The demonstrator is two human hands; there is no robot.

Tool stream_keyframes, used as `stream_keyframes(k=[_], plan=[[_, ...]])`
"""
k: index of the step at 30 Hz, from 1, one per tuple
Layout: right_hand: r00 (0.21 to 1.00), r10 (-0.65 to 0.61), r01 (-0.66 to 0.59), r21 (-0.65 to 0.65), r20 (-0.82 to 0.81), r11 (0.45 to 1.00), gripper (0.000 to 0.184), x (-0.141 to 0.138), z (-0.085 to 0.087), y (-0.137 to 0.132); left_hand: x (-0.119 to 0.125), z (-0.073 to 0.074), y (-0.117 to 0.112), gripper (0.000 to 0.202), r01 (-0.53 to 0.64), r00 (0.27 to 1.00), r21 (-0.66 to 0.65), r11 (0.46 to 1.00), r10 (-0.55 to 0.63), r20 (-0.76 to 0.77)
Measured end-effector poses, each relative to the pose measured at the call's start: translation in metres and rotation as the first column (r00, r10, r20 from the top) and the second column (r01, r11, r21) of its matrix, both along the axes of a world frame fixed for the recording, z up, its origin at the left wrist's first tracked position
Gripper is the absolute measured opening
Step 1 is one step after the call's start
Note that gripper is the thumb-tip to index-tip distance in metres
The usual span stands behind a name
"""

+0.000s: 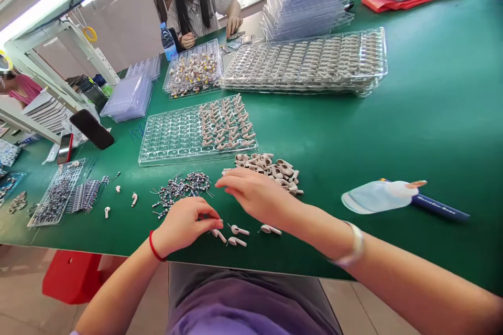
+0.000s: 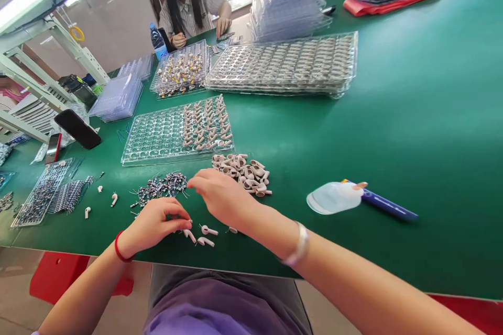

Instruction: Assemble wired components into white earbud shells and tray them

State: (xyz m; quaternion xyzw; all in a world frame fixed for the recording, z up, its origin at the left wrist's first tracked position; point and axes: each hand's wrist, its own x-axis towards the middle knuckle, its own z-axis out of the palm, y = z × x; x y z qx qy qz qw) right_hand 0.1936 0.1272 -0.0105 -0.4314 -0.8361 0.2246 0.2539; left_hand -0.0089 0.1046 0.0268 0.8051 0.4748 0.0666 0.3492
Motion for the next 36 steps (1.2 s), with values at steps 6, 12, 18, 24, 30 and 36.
stream_keyframes(k=[6,12,18,24,30,36], plan=[[0.957,0.189,-0.189,-0.023,0.222,0.982,0.020,-0.034,-0.002,0.044,-0.005,-0.007,0.023,0.006,-0.001,0.989,0.212,0.977,0.032,-0.146],[0.964,0.184,-0.178,-0.049,0.193,0.983,0.014,-0.021,0.000,0.036,-0.018,-0.015,0.043,0.015,-0.101,0.971,0.364,0.926,0.172,-0.167],[0.997,0.018,-0.025,-0.087,-0.075,0.996,0.015,0.007,0.009,0.016,-0.011,-0.016,0.043,0.011,-0.085,0.990,0.388,0.918,0.121,-0.070],[0.906,-0.227,0.136,-0.263,-0.357,0.955,0.035,0.044,0.015,-0.016,0.028,-0.018,0.044,0.010,0.041,0.999,0.330,0.943,-0.027,-0.046],[0.803,-0.372,0.170,-0.418,-0.466,0.892,0.048,0.054,0.002,-0.050,0.049,-0.023,0.046,0.008,0.043,0.999,0.267,0.963,-0.036,-0.034],[0.725,-0.439,0.204,-0.444,-0.530,0.873,0.040,0.046,-0.004,-0.079,0.031,-0.013,0.017,0.014,-0.064,0.990,0.150,0.987,0.044,0.133]])
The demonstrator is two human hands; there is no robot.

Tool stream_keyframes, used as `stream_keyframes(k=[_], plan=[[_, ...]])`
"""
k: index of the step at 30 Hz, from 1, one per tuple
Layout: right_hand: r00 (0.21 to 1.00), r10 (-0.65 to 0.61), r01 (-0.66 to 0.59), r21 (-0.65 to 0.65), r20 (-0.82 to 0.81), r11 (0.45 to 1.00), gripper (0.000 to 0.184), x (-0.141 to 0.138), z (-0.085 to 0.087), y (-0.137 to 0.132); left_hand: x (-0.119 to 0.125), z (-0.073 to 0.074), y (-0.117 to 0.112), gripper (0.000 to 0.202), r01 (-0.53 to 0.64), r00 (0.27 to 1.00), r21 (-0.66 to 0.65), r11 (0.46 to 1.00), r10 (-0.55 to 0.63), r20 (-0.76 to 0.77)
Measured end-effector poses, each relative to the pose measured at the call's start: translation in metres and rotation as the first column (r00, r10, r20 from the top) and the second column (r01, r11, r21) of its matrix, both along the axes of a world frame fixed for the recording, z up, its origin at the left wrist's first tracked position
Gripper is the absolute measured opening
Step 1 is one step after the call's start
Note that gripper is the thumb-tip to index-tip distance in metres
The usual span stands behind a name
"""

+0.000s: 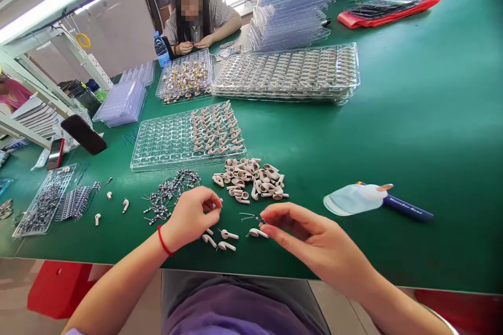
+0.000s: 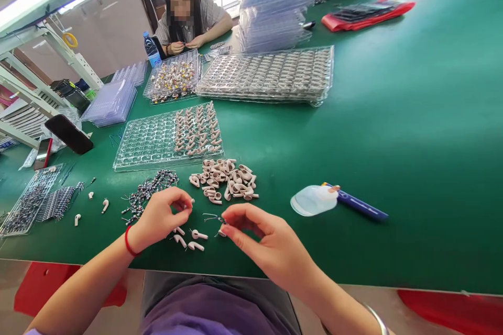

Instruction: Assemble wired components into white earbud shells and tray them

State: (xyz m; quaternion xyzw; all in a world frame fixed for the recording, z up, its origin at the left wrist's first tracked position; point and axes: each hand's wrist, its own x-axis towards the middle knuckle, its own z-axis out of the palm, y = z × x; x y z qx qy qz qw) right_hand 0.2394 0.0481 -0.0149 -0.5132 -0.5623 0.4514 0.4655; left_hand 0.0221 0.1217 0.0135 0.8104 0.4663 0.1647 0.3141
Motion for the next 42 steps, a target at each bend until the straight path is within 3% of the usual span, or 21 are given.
stream_keyframes(k=[3,6,9,11,13,16,18,25,32,35,39,42], plan=[[1.000,-0.011,0.012,0.069,-0.009,0.998,0.024,-0.005,0.002,-0.011,-0.006,0.008,-0.027,0.002,-0.064,0.961,-0.215,0.975,0.118,0.249],[1.000,-0.023,0.026,0.165,-0.022,0.986,0.010,-0.010,0.007,-0.019,-0.004,0.011,-0.053,0.014,-0.069,0.792,-0.507,0.859,0.356,0.496],[0.995,-0.032,0.049,0.192,-0.093,0.980,0.006,-0.015,0.009,-0.026,0.003,0.005,-0.073,0.017,-0.042,0.647,-0.653,0.756,0.519,0.559],[0.985,-0.018,0.044,0.148,-0.173,0.988,0.011,-0.019,0.008,-0.031,0.008,0.000,-0.080,0.016,-0.045,0.589,-0.668,0.743,0.560,0.583],[0.966,-0.003,0.009,0.023,-0.258,1.000,0.019,-0.023,0.008,-0.035,0.013,-0.003,-0.084,0.016,-0.066,0.566,-0.630,0.774,0.549,0.616],[0.928,-0.036,-0.052,-0.224,-0.372,0.973,0.032,-0.030,0.009,-0.038,0.017,-0.004,-0.085,0.019,-0.101,0.574,-0.558,0.824,0.506,0.643],[0.903,-0.079,-0.060,-0.306,-0.421,0.950,0.035,-0.035,0.009,-0.039,0.018,-0.003,-0.086,0.016,-0.127,0.595,-0.507,0.853,0.474,0.649],[0.909,-0.028,-0.047,-0.170,-0.417,0.984,0.026,-0.035,0.006,-0.041,0.013,-0.002,-0.089,0.009,-0.128,0.615,-0.454,0.882,0.429,0.662],[0.919,-0.164,0.113,-0.159,-0.358,0.981,0.022,-0.028,0.009,-0.047,-0.005,-0.004,-0.084,0.013,-0.141,0.578,-0.577,0.804,0.540,0.612],[0.940,-0.107,0.113,0.000,-0.324,0.994,0.015,-0.027,0.007,-0.047,-0.005,0.000,-0.087,0.020,-0.069,0.581,-0.696,0.714,0.597,0.554],[0.953,-0.109,0.120,0.023,-0.281,0.992,0.017,-0.027,0.006,-0.046,0.002,0.004,-0.091,0.033,-0.009,0.474,-0.848,0.531,0.748,0.464],[0.967,-0.098,0.125,0.106,-0.236,0.986,0.014,-0.025,0.004,-0.046,0.007,0.006,-0.094,0.039,0.017,0.456,-0.901,0.433,0.799,0.393]])
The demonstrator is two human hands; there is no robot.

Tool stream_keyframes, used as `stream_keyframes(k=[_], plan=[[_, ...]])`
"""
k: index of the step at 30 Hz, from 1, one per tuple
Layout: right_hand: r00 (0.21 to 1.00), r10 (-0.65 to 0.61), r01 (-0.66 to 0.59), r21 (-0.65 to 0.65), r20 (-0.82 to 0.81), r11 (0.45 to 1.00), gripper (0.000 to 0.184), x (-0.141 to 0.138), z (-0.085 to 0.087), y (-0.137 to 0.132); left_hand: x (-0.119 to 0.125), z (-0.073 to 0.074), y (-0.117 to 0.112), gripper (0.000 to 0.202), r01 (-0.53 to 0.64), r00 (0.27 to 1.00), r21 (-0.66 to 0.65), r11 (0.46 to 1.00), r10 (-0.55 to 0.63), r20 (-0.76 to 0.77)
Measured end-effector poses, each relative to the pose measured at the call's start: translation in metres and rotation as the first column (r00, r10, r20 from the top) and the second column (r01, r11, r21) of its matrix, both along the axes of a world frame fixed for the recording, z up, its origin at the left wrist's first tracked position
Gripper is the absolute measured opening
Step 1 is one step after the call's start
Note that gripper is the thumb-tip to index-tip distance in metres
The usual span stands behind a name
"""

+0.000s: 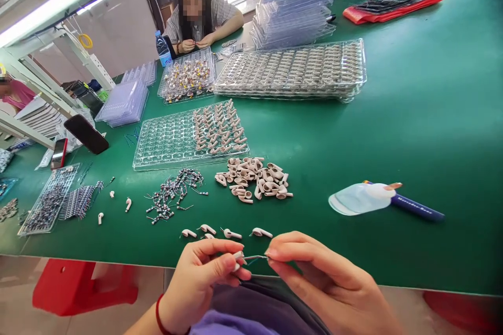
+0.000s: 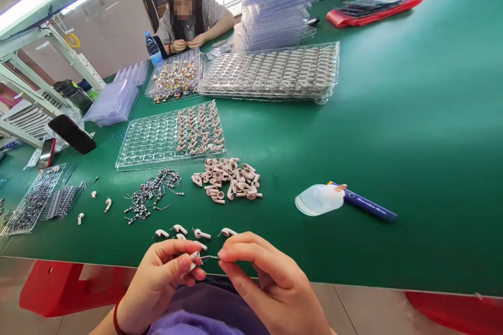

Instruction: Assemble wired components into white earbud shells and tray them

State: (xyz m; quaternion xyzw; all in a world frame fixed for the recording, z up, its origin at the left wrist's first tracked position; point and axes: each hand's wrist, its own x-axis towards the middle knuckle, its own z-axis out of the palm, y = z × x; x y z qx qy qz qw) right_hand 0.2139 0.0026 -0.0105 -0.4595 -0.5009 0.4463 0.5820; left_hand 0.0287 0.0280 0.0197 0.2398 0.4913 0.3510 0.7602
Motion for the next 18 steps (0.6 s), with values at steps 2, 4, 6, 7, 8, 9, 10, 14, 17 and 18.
stream_keyframes(k=[2,4,6,7,8,9,10,14,17,18], plan=[[0.999,0.002,-0.004,0.046,0.042,0.999,0.012,0.0010,-0.0017,0.0002,0.0013,0.0011,-0.0012,0.037,0.008,1.000,-0.032,0.999,-0.008,0.008],[0.999,-0.006,0.004,0.041,0.049,0.999,0.010,0.0014,-0.0030,0.0000,0.0018,0.0021,-0.0022,0.034,0.016,1.000,-0.050,0.999,-0.015,0.027],[0.999,0.011,-0.012,0.057,0.033,0.998,0.006,0.0012,-0.0035,-0.0002,0.0018,0.0025,-0.0026,0.032,0.042,0.997,-0.065,0.997,-0.038,0.061],[1.000,0.020,-0.021,0.064,0.023,0.998,0.005,0.0010,-0.0036,-0.0001,0.0016,0.0022,-0.0025,0.031,0.058,0.995,-0.073,0.996,-0.052,0.083],[0.999,0.032,-0.033,0.069,0.012,0.997,0.004,0.0007,-0.0036,0.0000,0.0013,0.0017,-0.0024,0.031,0.077,0.992,-0.077,0.994,-0.068,0.107],[0.999,0.049,-0.049,0.074,0.000,0.996,0.005,0.0005,-0.0036,0.0002,0.0010,0.0011,-0.0021,0.031,0.094,0.988,-0.079,0.992,-0.083,0.130],[0.998,0.065,-0.064,0.072,-0.013,0.995,0.005,0.0002,-0.0035,0.0005,0.0007,0.0003,-0.0018,0.031,0.107,0.984,-0.080,0.991,-0.095,0.148],[0.993,0.090,-0.088,0.028,-0.076,0.996,0.006,-0.0005,-0.0036,0.0013,-0.0004,-0.0013,-0.0005,0.029,0.119,0.977,-0.073,0.990,-0.104,0.185],[0.990,0.098,-0.094,0.044,-0.101,0.995,0.005,-0.0005,-0.0045,0.0011,-0.0011,-0.0012,-0.0001,0.027,0.125,0.971,-0.074,0.989,-0.107,0.212],[0.989,0.108,-0.102,0.059,-0.102,0.993,0.006,-0.0003,-0.0049,0.0010,-0.0013,-0.0013,-0.0002,0.026,0.128,0.969,-0.075,0.989,-0.109,0.220]])
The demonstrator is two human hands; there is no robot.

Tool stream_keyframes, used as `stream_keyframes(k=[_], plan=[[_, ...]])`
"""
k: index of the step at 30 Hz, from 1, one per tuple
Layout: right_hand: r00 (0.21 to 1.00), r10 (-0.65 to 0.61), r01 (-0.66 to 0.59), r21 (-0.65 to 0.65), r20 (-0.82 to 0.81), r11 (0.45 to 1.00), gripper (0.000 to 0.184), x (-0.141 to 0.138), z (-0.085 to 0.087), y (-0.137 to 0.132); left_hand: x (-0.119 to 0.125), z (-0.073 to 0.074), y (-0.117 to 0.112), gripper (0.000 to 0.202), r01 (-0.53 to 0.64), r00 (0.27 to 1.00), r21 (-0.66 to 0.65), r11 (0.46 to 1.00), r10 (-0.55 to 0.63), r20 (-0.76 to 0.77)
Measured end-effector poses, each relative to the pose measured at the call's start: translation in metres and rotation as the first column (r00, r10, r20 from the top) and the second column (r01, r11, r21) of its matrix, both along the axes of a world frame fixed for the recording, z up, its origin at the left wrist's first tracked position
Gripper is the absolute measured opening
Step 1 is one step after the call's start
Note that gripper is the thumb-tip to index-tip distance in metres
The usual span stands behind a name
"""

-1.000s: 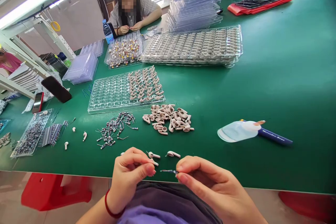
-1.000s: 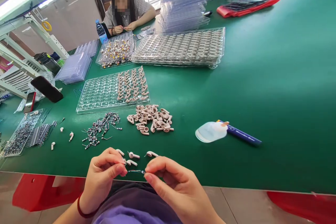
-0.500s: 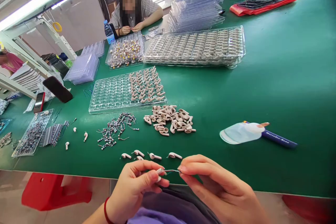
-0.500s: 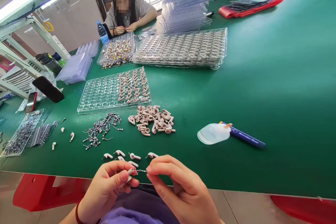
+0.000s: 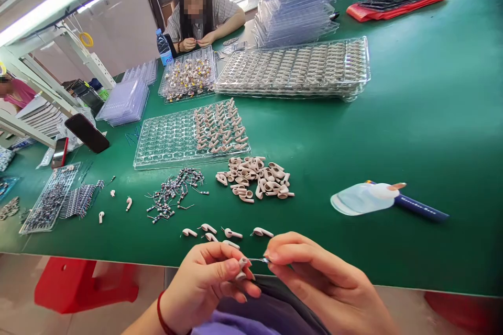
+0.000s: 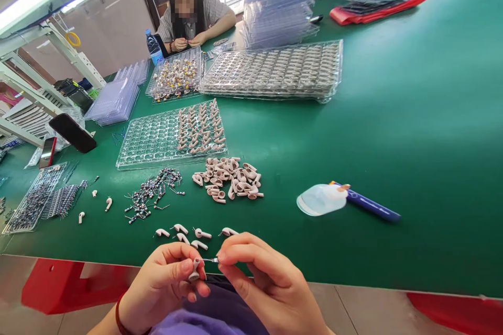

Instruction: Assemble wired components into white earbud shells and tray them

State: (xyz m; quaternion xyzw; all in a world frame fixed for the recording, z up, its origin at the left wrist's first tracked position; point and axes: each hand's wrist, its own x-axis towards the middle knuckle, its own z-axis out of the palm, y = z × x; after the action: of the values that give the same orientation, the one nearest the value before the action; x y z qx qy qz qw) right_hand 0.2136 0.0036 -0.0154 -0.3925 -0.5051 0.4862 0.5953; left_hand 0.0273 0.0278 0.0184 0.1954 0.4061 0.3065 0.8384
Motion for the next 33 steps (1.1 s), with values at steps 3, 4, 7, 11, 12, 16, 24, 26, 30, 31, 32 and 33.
stream_keyframes(k=[3,4,7,11,12,16,24,26,30,31,32,33], plan=[[1.000,0.018,-0.018,0.020,0.007,1.000,0.009,0.001,-0.001,0.000,-0.001,-0.001,0.000,0.025,0.003,1.000,-0.005,1.000,-0.003,0.009],[1.000,0.019,-0.019,0.024,0.011,1.000,0.008,0.002,-0.001,0.001,-0.001,-0.001,0.000,0.025,0.003,1.000,-0.007,1.000,-0.003,0.009],[0.999,0.036,-0.037,0.038,0.026,0.999,0.008,0.004,0.003,0.003,-0.001,-0.001,0.000,0.026,0.003,1.000,-0.009,1.000,-0.003,0.001],[0.995,0.073,-0.079,0.089,0.074,0.993,0.016,0.006,0.012,0.006,-0.001,0.002,0.000,0.028,0.001,0.999,-0.014,1.000,-0.001,-0.046],[0.993,0.076,-0.086,0.106,0.089,0.991,0.019,0.006,0.014,0.007,-0.001,0.002,0.000,0.029,-0.001,0.998,-0.014,1.000,0.001,-0.062],[0.977,0.109,-0.139,0.159,0.183,0.977,0.026,0.009,0.019,0.007,-0.001,0.003,-0.001,0.031,0.005,0.993,-0.001,1.000,-0.005,-0.121],[0.924,0.149,-0.234,0.211,0.353,0.949,0.028,0.012,0.020,0.010,0.002,0.003,0.000,0.035,0.031,0.988,-0.006,1.000,-0.031,-0.150],[0.916,0.163,-0.253,0.213,0.366,0.944,0.027,0.012,0.021,0.010,0.002,0.004,0.000,0.036,0.030,0.990,-0.023,0.999,-0.033,-0.141],[0.906,0.155,-0.256,0.218,0.394,0.942,0.026,0.010,0.022,0.007,0.003,0.004,-0.003,0.036,0.022,0.990,-0.031,0.999,-0.026,-0.140],[0.903,0.155,-0.259,0.221,0.400,0.940,0.026,0.010,0.022,0.007,0.004,0.004,-0.003,0.037,0.020,0.989,-0.026,0.999,-0.024,-0.146],[0.900,0.160,-0.267,0.221,0.406,0.938,0.026,0.009,0.021,0.007,0.004,0.003,-0.005,0.037,0.017,0.988,-0.020,1.000,-0.020,-0.152],[0.897,0.169,-0.276,0.220,0.408,0.936,0.026,0.009,0.021,0.007,0.005,0.002,-0.006,0.037,0.015,0.987,-0.017,1.000,-0.018,-0.158]])
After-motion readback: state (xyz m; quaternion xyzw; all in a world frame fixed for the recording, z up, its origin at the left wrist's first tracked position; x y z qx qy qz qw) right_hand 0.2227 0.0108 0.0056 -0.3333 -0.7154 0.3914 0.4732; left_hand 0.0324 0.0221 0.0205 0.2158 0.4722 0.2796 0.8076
